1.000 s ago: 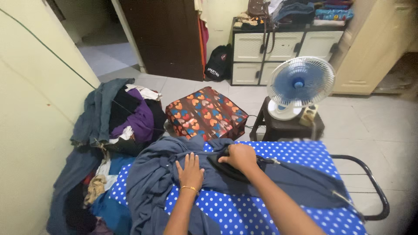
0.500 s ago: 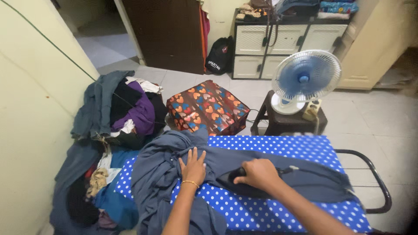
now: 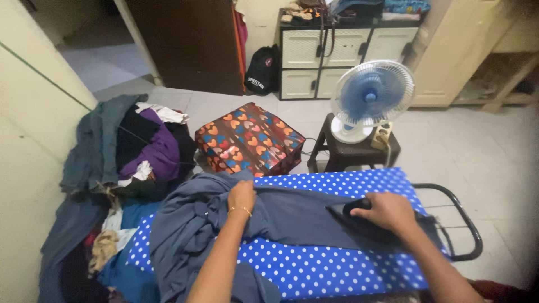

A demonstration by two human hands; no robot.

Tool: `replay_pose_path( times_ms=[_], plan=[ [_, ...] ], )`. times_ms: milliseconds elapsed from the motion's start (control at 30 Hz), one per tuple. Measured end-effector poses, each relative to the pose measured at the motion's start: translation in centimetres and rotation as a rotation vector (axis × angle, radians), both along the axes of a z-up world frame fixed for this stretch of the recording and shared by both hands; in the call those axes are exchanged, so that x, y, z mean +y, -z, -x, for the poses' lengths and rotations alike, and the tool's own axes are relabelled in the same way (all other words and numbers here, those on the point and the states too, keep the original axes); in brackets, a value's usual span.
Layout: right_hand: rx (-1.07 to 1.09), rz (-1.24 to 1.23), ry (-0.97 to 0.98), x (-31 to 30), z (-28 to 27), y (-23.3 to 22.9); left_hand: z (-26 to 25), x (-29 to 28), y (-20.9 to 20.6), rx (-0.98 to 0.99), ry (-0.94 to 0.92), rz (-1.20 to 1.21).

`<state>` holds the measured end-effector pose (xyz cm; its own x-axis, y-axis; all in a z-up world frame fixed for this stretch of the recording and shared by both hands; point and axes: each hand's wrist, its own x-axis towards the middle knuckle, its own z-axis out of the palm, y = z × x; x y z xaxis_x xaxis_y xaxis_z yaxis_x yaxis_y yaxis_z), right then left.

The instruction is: The person irons a blue garment on a polka-dotted ironing board. They repeatedly smooth and reposition the fabric while using a black iron to press different sections.

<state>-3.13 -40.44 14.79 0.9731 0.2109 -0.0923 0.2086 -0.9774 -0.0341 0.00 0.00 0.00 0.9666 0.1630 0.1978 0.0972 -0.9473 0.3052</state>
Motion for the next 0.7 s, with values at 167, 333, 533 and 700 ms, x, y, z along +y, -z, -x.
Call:
replay_pose_path(
  times_ms=[167,333,533,700],
  plan=[
    [0.049,0.064,-0.192,1.1,1.4,0.4,-1.5,-1.1,-0.9,-0.028,0.016,-0.016],
    [-0.005,-0.046,-0.299,4.4,2.4,0.8,2.5,-3.5,-5.4,-0.123,0.099,0.166],
    [-0.018,-0.068,-0.347,7.6,2.0,1.4,13.7,-6.0,-5.7,0.009,-0.256,0.357],
    [-0.063,-0.088,-0.503,9.5,1.5,2.0,14.1,-6.5,-0.9,0.134,-0.465,0.853]
  ],
)
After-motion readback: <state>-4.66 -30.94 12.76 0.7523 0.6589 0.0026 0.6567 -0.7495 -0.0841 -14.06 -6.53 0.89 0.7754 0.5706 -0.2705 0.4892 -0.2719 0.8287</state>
